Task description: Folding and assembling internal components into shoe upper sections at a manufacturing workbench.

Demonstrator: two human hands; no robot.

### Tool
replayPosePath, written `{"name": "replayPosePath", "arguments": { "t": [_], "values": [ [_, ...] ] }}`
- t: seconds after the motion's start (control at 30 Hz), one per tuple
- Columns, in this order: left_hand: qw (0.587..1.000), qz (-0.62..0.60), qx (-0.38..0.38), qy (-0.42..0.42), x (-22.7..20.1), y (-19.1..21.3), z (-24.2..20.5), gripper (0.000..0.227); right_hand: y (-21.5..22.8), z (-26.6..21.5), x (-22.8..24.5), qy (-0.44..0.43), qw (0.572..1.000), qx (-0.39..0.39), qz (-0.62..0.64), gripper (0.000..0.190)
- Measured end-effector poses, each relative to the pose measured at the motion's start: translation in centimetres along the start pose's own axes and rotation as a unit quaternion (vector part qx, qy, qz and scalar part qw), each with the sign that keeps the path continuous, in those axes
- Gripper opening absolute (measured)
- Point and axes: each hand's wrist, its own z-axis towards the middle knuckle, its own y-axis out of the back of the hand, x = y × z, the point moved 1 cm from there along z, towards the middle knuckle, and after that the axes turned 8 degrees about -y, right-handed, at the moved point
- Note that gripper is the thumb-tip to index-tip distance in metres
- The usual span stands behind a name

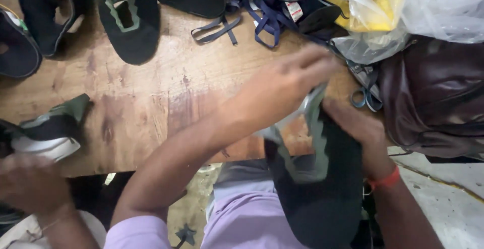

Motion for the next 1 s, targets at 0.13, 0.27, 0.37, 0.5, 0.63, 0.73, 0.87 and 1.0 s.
{"name": "replayPosePath", "arguments": {
  "t": [0.13, 0.27, 0.37, 0.5, 0.63, 0.73, 0.87, 1.0],
  "values": [
    [0.976, -0.187, -0.102, -0.040, -3.0, 3.5, 0.3, 0.023, -1.5, 3.8, 0.0, -0.021, 0.998, -0.020, 0.054, 0.033],
    [0.940, -0.334, 0.066, 0.000, -3.7, -0.1, -2.9, 0.014, -8.7, 0.7, -11.9, -0.130, 0.959, 0.040, -0.247, 0.030],
    [0.974, -0.137, 0.182, 0.008, 0.3, -8.9, -5.9, 0.015, -10.0, 0.8, -14.0, -0.177, 0.930, 0.041, -0.321, 0.046],
    [0.951, 0.046, 0.245, 0.182, 7.4, -16.0, -9.1, 0.031, -8.2, 1.2, -9.2, -0.261, 0.950, 0.051, -0.162, 0.050],
    [0.965, 0.097, 0.182, 0.163, 9.7, -20.9, -11.5, 0.030, -11.0, -0.9, -8.3, -0.054, 0.952, 0.268, 0.140, 0.025],
    [0.969, 0.140, 0.136, 0.149, 11.1, -22.6, -13.4, 0.029, -10.5, 4.0, 2.6, -0.076, 0.989, 0.125, -0.038, 0.035],
    [0.969, 0.196, 0.078, 0.126, 12.1, -23.3, -14.8, 0.028, -13.2, 6.9, -4.1, -0.029, 0.977, 0.131, -0.163, 0.040],
    [0.965, 0.059, -0.008, 0.254, 10.3, -20.3, -10.8, 0.022, -10.5, 6.4, -9.9, -0.146, 0.957, 0.178, -0.175, 0.040]
  ]
}}
